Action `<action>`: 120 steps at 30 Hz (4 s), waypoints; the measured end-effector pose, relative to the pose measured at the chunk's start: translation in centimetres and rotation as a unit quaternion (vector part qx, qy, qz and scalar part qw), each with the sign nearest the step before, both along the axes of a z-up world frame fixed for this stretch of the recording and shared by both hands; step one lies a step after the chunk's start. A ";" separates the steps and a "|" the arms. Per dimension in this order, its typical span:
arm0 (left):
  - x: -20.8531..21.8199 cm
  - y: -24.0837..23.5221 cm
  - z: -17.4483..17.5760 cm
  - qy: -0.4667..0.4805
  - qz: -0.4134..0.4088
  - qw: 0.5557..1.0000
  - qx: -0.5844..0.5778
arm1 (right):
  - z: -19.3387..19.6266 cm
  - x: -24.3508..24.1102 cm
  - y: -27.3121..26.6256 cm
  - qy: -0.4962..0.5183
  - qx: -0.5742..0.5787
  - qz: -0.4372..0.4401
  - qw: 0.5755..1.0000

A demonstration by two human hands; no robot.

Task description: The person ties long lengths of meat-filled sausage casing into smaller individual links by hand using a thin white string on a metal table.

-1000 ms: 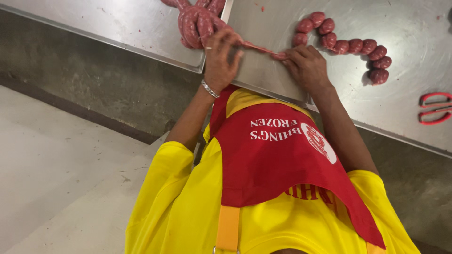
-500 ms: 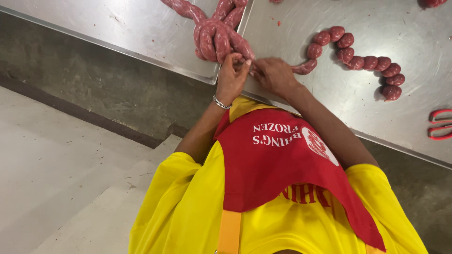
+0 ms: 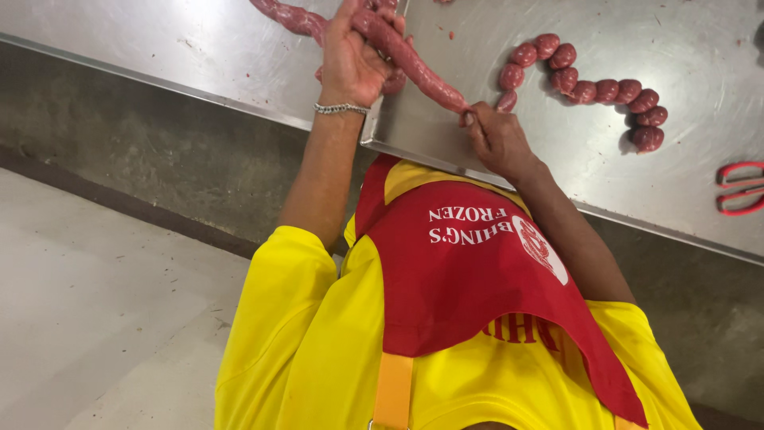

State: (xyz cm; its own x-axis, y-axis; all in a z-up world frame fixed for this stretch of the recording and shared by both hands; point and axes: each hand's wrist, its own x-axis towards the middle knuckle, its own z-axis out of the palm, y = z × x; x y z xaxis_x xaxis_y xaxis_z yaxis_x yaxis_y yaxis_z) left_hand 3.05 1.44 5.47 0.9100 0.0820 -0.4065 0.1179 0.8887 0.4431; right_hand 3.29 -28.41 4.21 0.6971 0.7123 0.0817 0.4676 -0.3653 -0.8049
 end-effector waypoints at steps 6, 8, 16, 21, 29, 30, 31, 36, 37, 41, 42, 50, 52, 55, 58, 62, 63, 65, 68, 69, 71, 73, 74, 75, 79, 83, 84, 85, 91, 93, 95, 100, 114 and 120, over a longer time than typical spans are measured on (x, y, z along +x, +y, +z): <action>0.8 -4.5 0.2 -0.040 0.001 0.999 0.030 | -1.0 -0.5 -4.0 0.008 -0.068 -0.051 0.996; 0.1 -6.9 -0.7 0.015 0.017 0.993 0.116 | -0.8 -0.6 -4.2 -0.054 -0.042 -0.024 0.997; -4.4 -11.4 -2.9 0.052 0.076 0.975 0.204 | -0.3 0.1 1.4 0.059 -0.027 0.115 0.991; -5.5 -11.2 -1.9 0.002 0.154 0.973 0.172 | -3.0 -0.4 5.6 -0.005 0.087 0.114 0.990; -7.8 -9.7 0.9 0.019 0.168 0.974 0.152 | -6.0 -1.5 8.4 -0.133 0.042 0.076 0.987; -8.1 -9.4 1.1 0.024 0.166 0.974 0.151 | -6.2 -1.6 8.5 -0.129 0.041 0.075 0.988; -8.1 -9.1 1.1 0.031 0.164 0.974 0.156 | -6.4 -1.4 8.5 -0.163 0.038 0.070 0.983; -8.2 -6.8 1.1 0.031 0.164 0.968 0.186 | -5.8 -1.7 9.0 -0.169 0.010 0.055 0.984; -8.1 -6.2 1.0 0.040 0.164 0.970 0.177 | -5.6 -1.9 8.8 -0.180 -0.027 0.067 0.981; -7.7 -5.0 0.1 0.023 0.136 0.974 0.177 | -5.3 -1.5 9.0 -0.072 -0.162 0.107 0.978; -7.7 -4.7 -0.1 0.025 0.135 0.975 0.177 | -5.3 -1.5 9.3 -0.070 -0.163 0.107 0.978; -7.3 -0.1 0.2 0.032 0.146 0.973 0.175 | -6.1 -1.6 6.5 -0.167 0.003 0.039 0.985; -7.0 -0.4 -0.2 0.013 0.128 0.975 0.180 | -6.8 -1.4 6.7 -0.144 -0.050 0.051 0.987; -6.7 -0.4 -0.5 -0.012 0.094 0.975 0.199 | -7.3 -1.5 7.0 -0.100 -0.121 0.057 0.986; -6.6 0.2 -0.8 -0.029 0.079 0.973 0.215 | -6.7 -1.0 7.0 -0.153 -0.083 0.040 0.984; -7.9 3.4 -1.3 0.063 0.137 0.974 0.170 | -6.1 0.2 4.9 -0.333 -0.004 -0.013 0.943; -8.0 4.3 -1.2 0.036 0.107 0.983 0.143 | -6.2 0.2 4.2 -0.336 -0.022 -0.023 0.941; -8.8 4.0 -1.2 0.013 0.057 0.981 0.185 | -6.9 0.3 4.3 -0.265 -0.067 -0.010 0.962; -8.3 3.3 -1.6 0.027 0.005 0.954 0.298 | -7.5 1.1 4.5 -0.266 -0.072 0.017 0.961; -8.1 3.3 -1.8 0.042 -0.007 0.936 0.348 | -7.3 1.4 4.7 -0.238 -0.090 0.049 0.966; -8.0 3.2 -2.2 0.055 -0.052 0.901 0.427 | -6.2 1.5 3.6 -0.211 -0.112 0.076 0.968; -8.1 3.4 -2.5 0.067 -0.093 0.856 0.504 | -5.1 1.4 1.6 -0.267 0.038 0.067 0.960; -8.4 3.6 -2.7 0.089 -0.134 0.782 0.602 | -5.0 1.5 -0.6 -0.248 0.043 0.032 0.967; -9.0 4.0 -2.9 0.113 -0.172 0.694 0.690 | -5.4 1.1 -3.7 -0.225 0.050 -0.001 0.973; -11.0 4.0 -4.6 0.202 -0.141 0.559 0.792 | -10.1 0.6 -19.6 -0.169 -0.009 -0.453 0.876; -10.8 0.5 -3.6 0.046 0.073 0.452 0.888 | -12.8 -1.7 -36.6 -0.298 -0.216 -0.586 0.722; -9.9 -1.3 -3.6 0.012 0.049 0.530 0.846 | -13.5 -2.1 -39.3 -0.260 -0.204 -0.574 0.749; -9.1 -3.4 -3.8 -0.014 0.026 0.601 0.799 | -14.0 -2.4 -41.4 -0.273 -0.217 -0.542 0.764; -2.2 -14.9 -5.0 -0.097 -0.127 0.472 0.867 | -12.5 -1.5 -42.0 -0.339 -0.219 -0.564 0.721; -0.6 -16.6 -5.3 -0.070 -0.126 0.449 0.882 | -11.1 -0.2 -37.4 -0.303 -0.133 -0.551 0.766; 0.2 -17.4 -5.7 -0.046 -0.130 0.427 0.894 | -10.0 0.2 -29.3 -0.136 0.108 -0.512 0.841; 0.9 -17.9 -8.5 -0.065 -0.202 0.383 0.899 | -5.2 0.4 -10.0 0.177 0.106 -0.104 0.973; -5.7 -14.2 -10.5 0.050 -0.258 0.964 0.040 | -3.6 -11.9 -42.2 0.309 0.629 -0.425 0.573; -3.5 -14.0 -7.3 0.080 -0.359 0.930 0.028 | -0.5 -11.8 -43.3 0.258 0.309 -0.638 0.656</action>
State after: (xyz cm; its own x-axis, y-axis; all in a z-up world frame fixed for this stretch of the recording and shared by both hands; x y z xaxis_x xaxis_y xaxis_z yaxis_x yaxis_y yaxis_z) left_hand -0.41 -12.58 -1.84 0.6670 -0.4981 -0.5541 0.7397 0.5324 0.4117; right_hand -8.50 -71.68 3.70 0.7414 -0.5369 -0.4026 -0.2950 0.2781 -0.9141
